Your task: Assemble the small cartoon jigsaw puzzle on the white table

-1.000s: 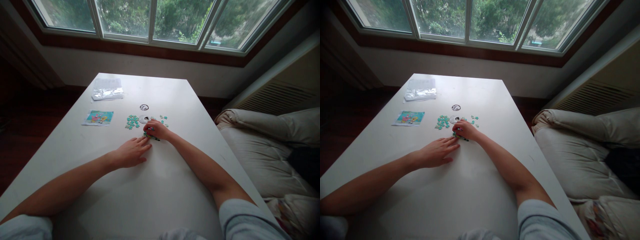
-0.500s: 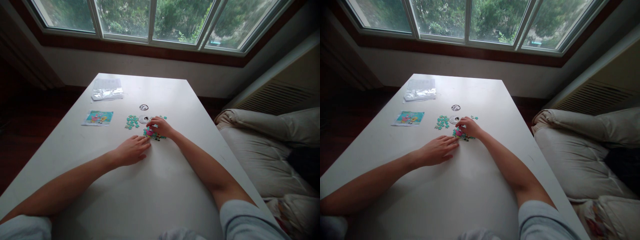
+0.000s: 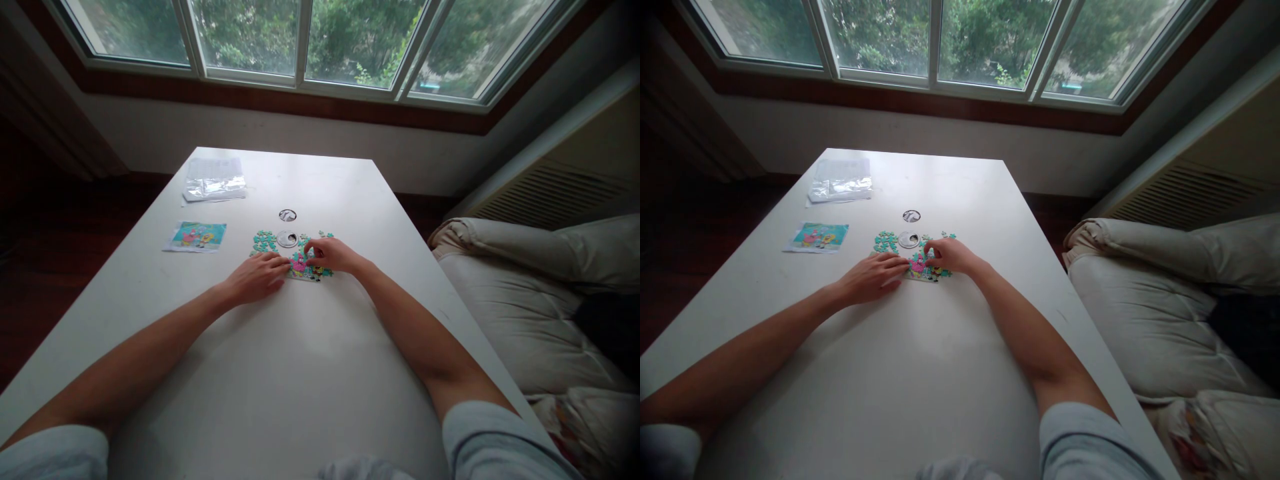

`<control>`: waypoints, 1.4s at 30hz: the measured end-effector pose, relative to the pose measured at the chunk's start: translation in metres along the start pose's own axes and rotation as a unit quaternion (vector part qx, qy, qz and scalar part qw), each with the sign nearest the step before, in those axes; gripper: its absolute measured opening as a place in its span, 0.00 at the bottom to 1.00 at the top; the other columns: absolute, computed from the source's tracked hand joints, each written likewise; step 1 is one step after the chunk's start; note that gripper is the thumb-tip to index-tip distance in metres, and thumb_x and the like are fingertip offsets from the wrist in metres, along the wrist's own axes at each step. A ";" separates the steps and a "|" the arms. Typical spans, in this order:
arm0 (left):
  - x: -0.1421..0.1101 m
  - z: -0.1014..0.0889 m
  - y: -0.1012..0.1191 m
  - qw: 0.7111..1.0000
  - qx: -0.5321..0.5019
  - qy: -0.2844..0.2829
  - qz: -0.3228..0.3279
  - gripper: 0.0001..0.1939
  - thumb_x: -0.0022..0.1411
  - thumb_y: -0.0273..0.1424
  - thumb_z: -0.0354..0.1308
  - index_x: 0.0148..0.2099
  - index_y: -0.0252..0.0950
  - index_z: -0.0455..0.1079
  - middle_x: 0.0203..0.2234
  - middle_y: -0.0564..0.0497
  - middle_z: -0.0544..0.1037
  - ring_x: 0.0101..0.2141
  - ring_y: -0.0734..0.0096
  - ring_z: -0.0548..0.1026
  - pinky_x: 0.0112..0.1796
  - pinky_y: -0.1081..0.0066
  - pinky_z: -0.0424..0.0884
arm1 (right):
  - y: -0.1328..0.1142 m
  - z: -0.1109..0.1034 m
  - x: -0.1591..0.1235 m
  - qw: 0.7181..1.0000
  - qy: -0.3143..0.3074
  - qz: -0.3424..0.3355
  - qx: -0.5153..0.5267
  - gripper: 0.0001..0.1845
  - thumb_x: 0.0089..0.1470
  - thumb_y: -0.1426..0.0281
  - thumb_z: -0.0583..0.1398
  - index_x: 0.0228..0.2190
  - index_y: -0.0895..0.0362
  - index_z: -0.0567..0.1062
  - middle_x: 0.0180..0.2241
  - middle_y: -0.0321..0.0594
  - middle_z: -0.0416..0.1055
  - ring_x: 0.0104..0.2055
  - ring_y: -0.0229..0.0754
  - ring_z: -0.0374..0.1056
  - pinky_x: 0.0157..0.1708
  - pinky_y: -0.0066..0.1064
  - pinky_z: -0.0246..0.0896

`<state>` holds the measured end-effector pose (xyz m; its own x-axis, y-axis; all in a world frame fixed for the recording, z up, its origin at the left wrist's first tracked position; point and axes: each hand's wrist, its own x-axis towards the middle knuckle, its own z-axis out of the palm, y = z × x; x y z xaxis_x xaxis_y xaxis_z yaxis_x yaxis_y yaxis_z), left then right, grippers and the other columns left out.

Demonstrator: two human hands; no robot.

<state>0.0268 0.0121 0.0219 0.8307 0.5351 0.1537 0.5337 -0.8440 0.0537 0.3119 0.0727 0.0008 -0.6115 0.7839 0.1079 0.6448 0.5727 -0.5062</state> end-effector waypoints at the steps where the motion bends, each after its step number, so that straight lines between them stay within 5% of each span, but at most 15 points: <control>1: 0.000 0.001 -0.001 1.000 0.000 0.004 0.005 0.19 0.70 0.31 0.53 0.62 0.37 0.69 0.60 0.45 0.73 0.59 0.56 0.69 0.59 0.56 0.66 | 0.000 0.000 0.000 1.000 -0.002 -0.003 0.001 0.14 0.53 0.62 0.69 0.40 0.54 0.79 0.23 0.29 0.67 0.26 0.34 0.60 0.29 0.26 0.47; 21: 0.000 -0.011 0.019 0.998 0.063 -0.001 0.030 0.13 0.71 0.29 0.50 0.53 0.38 0.72 0.48 0.46 0.79 0.50 0.58 0.72 0.48 0.59 0.65 | -0.008 0.000 0.000 0.999 -0.030 -0.023 0.037 0.14 0.54 0.62 0.67 0.41 0.56 0.78 0.23 0.28 0.64 0.26 0.33 0.55 0.30 0.27 0.46; 36: -0.001 0.004 0.005 0.998 -0.010 0.034 0.042 0.15 0.72 0.30 0.50 0.53 0.41 0.76 0.49 0.47 0.80 0.50 0.60 0.73 0.51 0.59 0.68 | -0.012 -0.002 0.000 0.995 -0.045 -0.019 0.084 0.15 0.55 0.60 0.65 0.40 0.57 0.79 0.23 0.29 0.65 0.25 0.33 0.56 0.29 0.26 0.48; 42: -0.002 0.011 -0.014 0.991 -0.031 0.113 -0.063 0.17 0.73 0.33 0.48 0.55 0.40 0.76 0.52 0.48 0.80 0.51 0.59 0.73 0.53 0.57 0.69 | -0.007 0.000 -0.001 0.992 -0.026 -0.011 0.123 0.16 0.58 0.59 0.62 0.40 0.58 0.79 0.21 0.28 0.62 0.24 0.32 0.53 0.28 0.26 0.49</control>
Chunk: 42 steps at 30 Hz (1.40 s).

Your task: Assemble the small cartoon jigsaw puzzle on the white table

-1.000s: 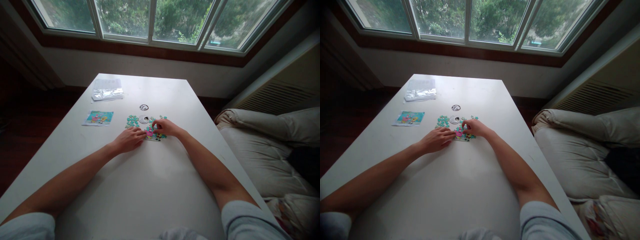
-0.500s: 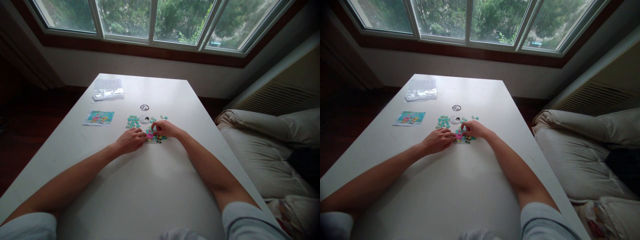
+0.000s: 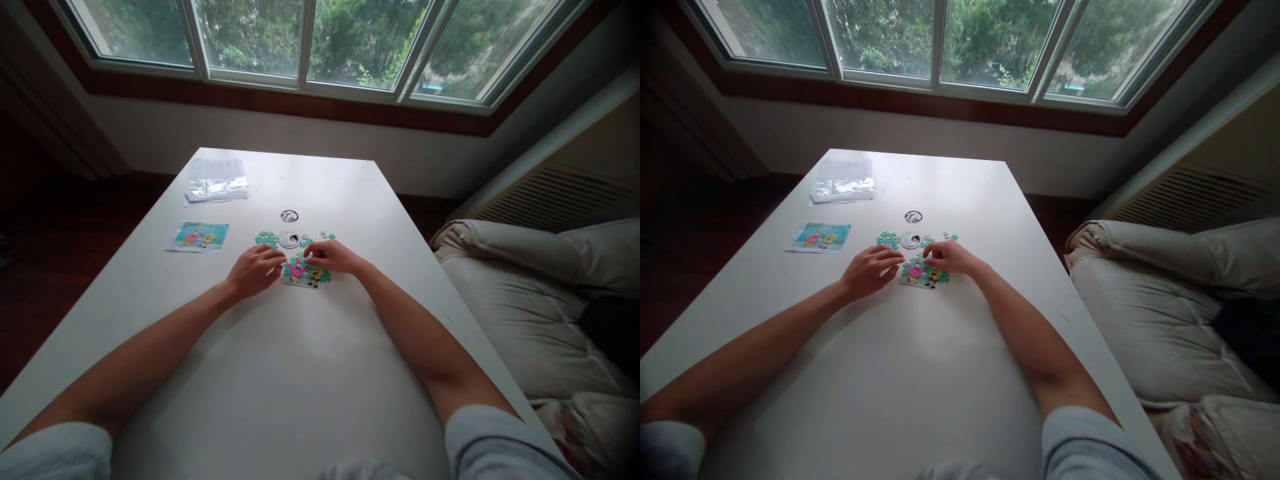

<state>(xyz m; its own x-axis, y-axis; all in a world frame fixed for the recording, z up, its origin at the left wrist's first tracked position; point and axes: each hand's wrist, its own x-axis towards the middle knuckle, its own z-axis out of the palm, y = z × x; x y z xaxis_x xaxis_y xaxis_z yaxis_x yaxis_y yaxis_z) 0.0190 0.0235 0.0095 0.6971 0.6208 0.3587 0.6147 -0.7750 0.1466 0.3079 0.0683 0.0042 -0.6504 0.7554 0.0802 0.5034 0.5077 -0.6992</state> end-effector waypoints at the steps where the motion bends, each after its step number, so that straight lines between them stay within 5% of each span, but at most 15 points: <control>1: 0.000 0.001 -0.003 0.999 0.012 0.011 -0.030 0.18 0.73 0.34 0.47 0.55 0.39 0.75 0.53 0.48 0.79 0.53 0.58 0.73 0.54 0.55 0.69 | 0.001 0.000 0.000 1.000 0.009 0.003 0.003 0.16 0.58 0.58 0.62 0.39 0.58 0.79 0.21 0.28 0.62 0.24 0.32 0.53 0.28 0.26 0.49; 8: -0.003 0.012 -0.018 0.995 0.031 -0.016 -0.096 0.21 0.71 0.37 0.51 0.61 0.40 0.72 0.60 0.47 0.74 0.63 0.53 0.65 0.62 0.51 0.62 | 0.007 0.002 0.001 0.999 0.048 0.018 -0.007 0.15 0.58 0.59 0.61 0.36 0.58 0.79 0.22 0.30 0.64 0.25 0.33 0.55 0.29 0.27 0.50; 20: 0.001 0.010 -0.020 0.997 -0.074 0.002 -0.015 0.13 0.71 0.31 0.51 0.46 0.41 0.78 0.47 0.50 0.82 0.55 0.62 0.72 0.59 0.56 0.68 | 0.008 0.002 0.002 0.999 0.042 0.027 -0.012 0.15 0.58 0.58 0.61 0.36 0.58 0.79 0.22 0.31 0.66 0.25 0.33 0.56 0.29 0.26 0.49; 26: 0.000 0.009 -0.017 0.995 -0.042 0.020 -0.084 0.08 0.66 0.34 0.57 0.43 0.40 0.76 0.44 0.48 0.81 0.49 0.59 0.73 0.53 0.57 0.70 | 0.010 0.002 0.001 0.999 0.035 0.026 -0.007 0.15 0.57 0.59 0.61 0.36 0.58 0.79 0.22 0.31 0.65 0.25 0.33 0.56 0.29 0.26 0.49; 34: -0.001 0.004 -0.019 0.995 0.007 -0.007 -0.101 0.18 0.60 0.38 0.61 0.53 0.41 0.73 0.50 0.44 0.75 0.52 0.52 0.68 0.53 0.52 0.67 | 0.011 0.000 0.001 0.999 0.032 0.019 -0.004 0.16 0.58 0.58 0.61 0.36 0.58 0.79 0.22 0.31 0.64 0.25 0.33 0.55 0.29 0.27 0.49; 42: -0.002 0.005 -0.035 0.994 0.031 0.003 -0.103 0.13 0.70 0.34 0.51 0.48 0.41 0.77 0.49 0.44 0.76 0.51 0.54 0.68 0.51 0.53 0.67 | 0.012 0.000 0.000 0.999 0.028 0.024 -0.010 0.16 0.58 0.58 0.61 0.37 0.58 0.79 0.23 0.32 0.66 0.26 0.34 0.56 0.29 0.27 0.49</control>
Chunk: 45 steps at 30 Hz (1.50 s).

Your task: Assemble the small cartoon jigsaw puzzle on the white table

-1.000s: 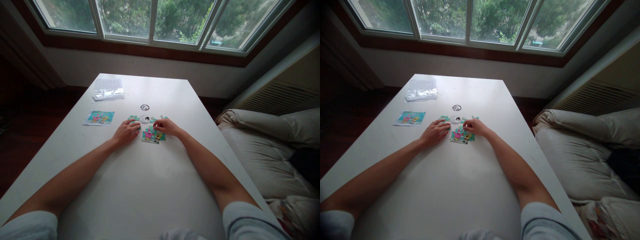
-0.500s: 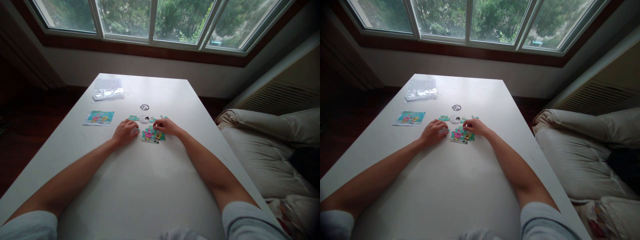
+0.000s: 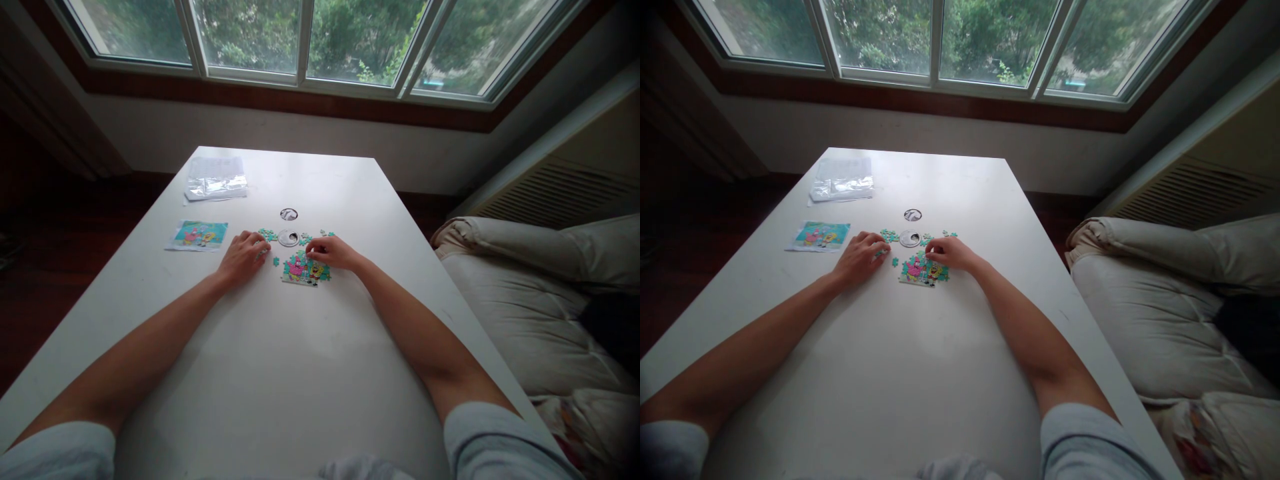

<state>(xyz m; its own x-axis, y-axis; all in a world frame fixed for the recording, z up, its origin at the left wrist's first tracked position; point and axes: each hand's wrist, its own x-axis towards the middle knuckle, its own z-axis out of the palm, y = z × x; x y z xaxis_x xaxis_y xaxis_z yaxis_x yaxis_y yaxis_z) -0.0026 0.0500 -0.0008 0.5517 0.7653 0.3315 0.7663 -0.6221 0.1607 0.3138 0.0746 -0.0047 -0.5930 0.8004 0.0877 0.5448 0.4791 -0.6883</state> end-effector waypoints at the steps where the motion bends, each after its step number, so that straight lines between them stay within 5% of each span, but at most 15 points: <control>1: 0.000 0.000 0.001 1.000 0.001 0.003 0.002 0.13 0.71 0.34 0.51 0.48 0.41 0.77 0.49 0.44 0.76 0.51 0.54 0.68 0.51 0.53 0.67 | 0.000 0.000 0.000 1.000 0.000 0.000 0.000 0.16 0.58 0.58 0.61 0.37 0.58 0.79 0.23 0.32 0.66 0.26 0.34 0.56 0.29 0.27 0.49; 9: -0.001 0.001 0.017 1.000 0.005 -0.004 0.022 0.12 0.67 0.39 0.58 0.47 0.43 0.78 0.49 0.46 0.77 0.52 0.52 0.67 0.52 0.51 0.66 | 0.001 0.000 0.001 1.000 -0.002 0.000 0.003 0.15 0.57 0.59 0.61 0.37 0.58 0.79 0.23 0.31 0.66 0.25 0.34 0.56 0.29 0.26 0.49; 45: -0.001 0.007 0.026 0.996 -0.086 -0.009 -0.027 0.09 0.63 0.27 0.57 0.44 0.40 0.74 0.40 0.49 0.81 0.44 0.58 0.74 0.49 0.58 0.66 | -0.009 0.006 0.002 0.999 0.016 -0.041 -0.015 0.13 0.58 0.63 0.63 0.39 0.57 0.83 0.28 0.36 0.72 0.28 0.34 0.62 0.32 0.26 0.55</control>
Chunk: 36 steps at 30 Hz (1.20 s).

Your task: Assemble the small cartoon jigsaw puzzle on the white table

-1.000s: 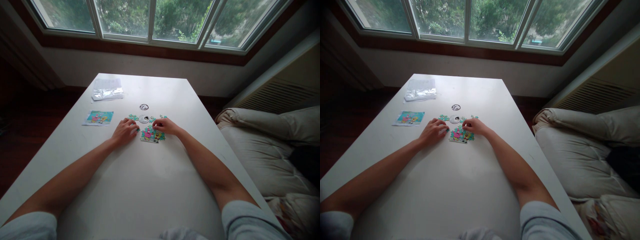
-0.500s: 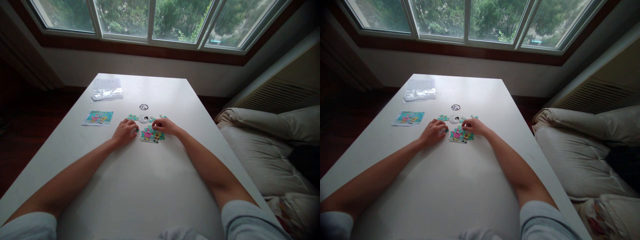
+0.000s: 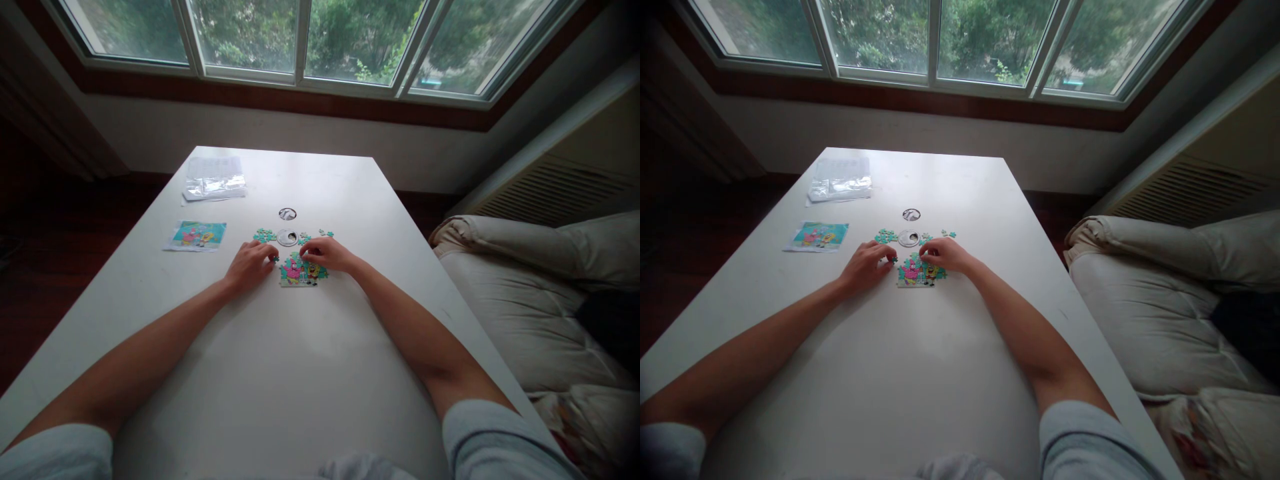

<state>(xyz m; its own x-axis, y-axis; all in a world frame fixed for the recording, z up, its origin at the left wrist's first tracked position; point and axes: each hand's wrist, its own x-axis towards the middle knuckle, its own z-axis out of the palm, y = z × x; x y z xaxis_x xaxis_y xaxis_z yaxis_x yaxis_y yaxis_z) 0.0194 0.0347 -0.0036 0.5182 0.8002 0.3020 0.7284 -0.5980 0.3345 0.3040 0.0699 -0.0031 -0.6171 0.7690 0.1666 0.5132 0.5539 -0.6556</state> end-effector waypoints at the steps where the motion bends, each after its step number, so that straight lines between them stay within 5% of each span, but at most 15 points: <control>1: 0.000 0.000 0.000 1.000 -0.004 0.000 -0.002 0.09 0.63 0.27 0.57 0.45 0.40 0.74 0.39 0.49 0.81 0.44 0.59 0.74 0.49 0.58 0.66 | 0.000 0.000 0.000 1.000 0.001 -0.001 0.000 0.13 0.58 0.63 0.62 0.39 0.57 0.83 0.28 0.36 0.72 0.28 0.34 0.63 0.32 0.26 0.55; 23: -0.001 0.002 0.011 0.990 -0.136 0.042 -0.021 0.09 0.63 0.28 0.57 0.46 0.41 0.70 0.33 0.53 0.78 0.35 0.68 0.74 0.38 0.68 0.69 | -0.001 0.012 0.001 0.992 -0.004 0.034 0.121 0.17 0.58 0.60 0.63 0.43 0.58 0.82 0.31 0.38 0.78 0.31 0.37 0.67 0.33 0.27 0.58; 36: -0.004 0.003 0.023 0.979 -0.198 -0.005 -0.050 0.12 0.62 0.31 0.59 0.47 0.42 0.64 0.33 0.56 0.79 0.32 0.72 0.75 0.34 0.72 0.67 | -0.027 0.016 0.004 0.993 0.016 0.023 0.118 0.17 0.57 0.56 0.64 0.37 0.58 0.81 0.32 0.39 0.78 0.33 0.38 0.68 0.35 0.29 0.56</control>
<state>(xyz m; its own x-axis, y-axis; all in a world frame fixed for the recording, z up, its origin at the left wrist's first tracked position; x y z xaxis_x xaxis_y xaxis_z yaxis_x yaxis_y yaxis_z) 0.0350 0.0179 0.0000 0.4591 0.8550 0.2412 0.5464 -0.4859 0.6822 0.2786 0.0534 0.0035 -0.5746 0.8039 0.1532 0.3842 0.4303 -0.8169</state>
